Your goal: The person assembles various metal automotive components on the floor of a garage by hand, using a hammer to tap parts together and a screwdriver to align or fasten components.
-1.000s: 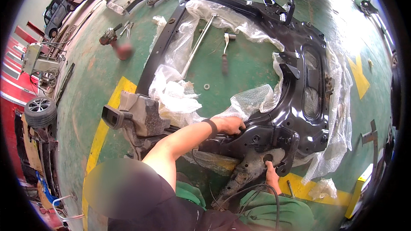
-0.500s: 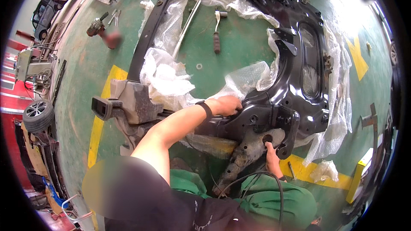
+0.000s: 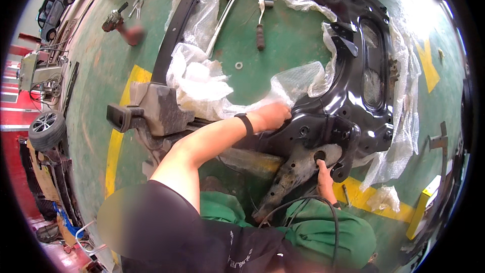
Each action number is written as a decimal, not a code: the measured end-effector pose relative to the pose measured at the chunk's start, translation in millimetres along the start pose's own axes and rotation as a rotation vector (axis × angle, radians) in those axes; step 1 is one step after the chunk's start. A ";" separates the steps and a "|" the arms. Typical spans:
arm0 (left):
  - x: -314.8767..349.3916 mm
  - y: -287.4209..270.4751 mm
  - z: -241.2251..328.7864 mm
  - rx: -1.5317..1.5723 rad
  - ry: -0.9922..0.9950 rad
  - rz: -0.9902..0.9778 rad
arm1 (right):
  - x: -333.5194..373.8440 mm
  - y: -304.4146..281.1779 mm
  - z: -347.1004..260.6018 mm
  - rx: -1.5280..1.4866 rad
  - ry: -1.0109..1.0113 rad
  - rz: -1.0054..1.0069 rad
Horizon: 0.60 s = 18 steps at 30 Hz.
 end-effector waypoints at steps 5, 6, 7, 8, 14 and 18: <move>2.4 3.5 -11.4 0.108 0.055 0.103 | 13.7 11.1 -13.9 0.016 0.155 -0.067; -3.5 9.6 -19.4 0.135 0.072 0.025 | 11.8 10.5 -13.9 0.033 0.133 -0.064; -4.5 12.3 -23.4 0.167 0.062 0.005 | 9.2 10.2 -12.7 0.049 0.114 -0.062; -7.2 6.9 -21.8 0.191 0.062 -0.016 | 1.6 7.8 -5.9 0.070 0.111 -0.040; 1.6 -5.3 -1.3 0.111 -0.044 0.051 | -14.3 0.2 18.3 0.034 0.111 -0.025; 0.2 0.8 -15.0 0.240 -0.056 -0.129 | -17.7 -3.3 18.7 0.063 -0.055 0.112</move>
Point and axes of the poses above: each hand's wrist, its own x-axis away from the middle knuckle, its own y-axis out of the palm, z = x × y, the point moved 7 cm from there along -x, towards the middle knuckle, and after that the axes turned 2 degrees about y, right-handed, at the moved point
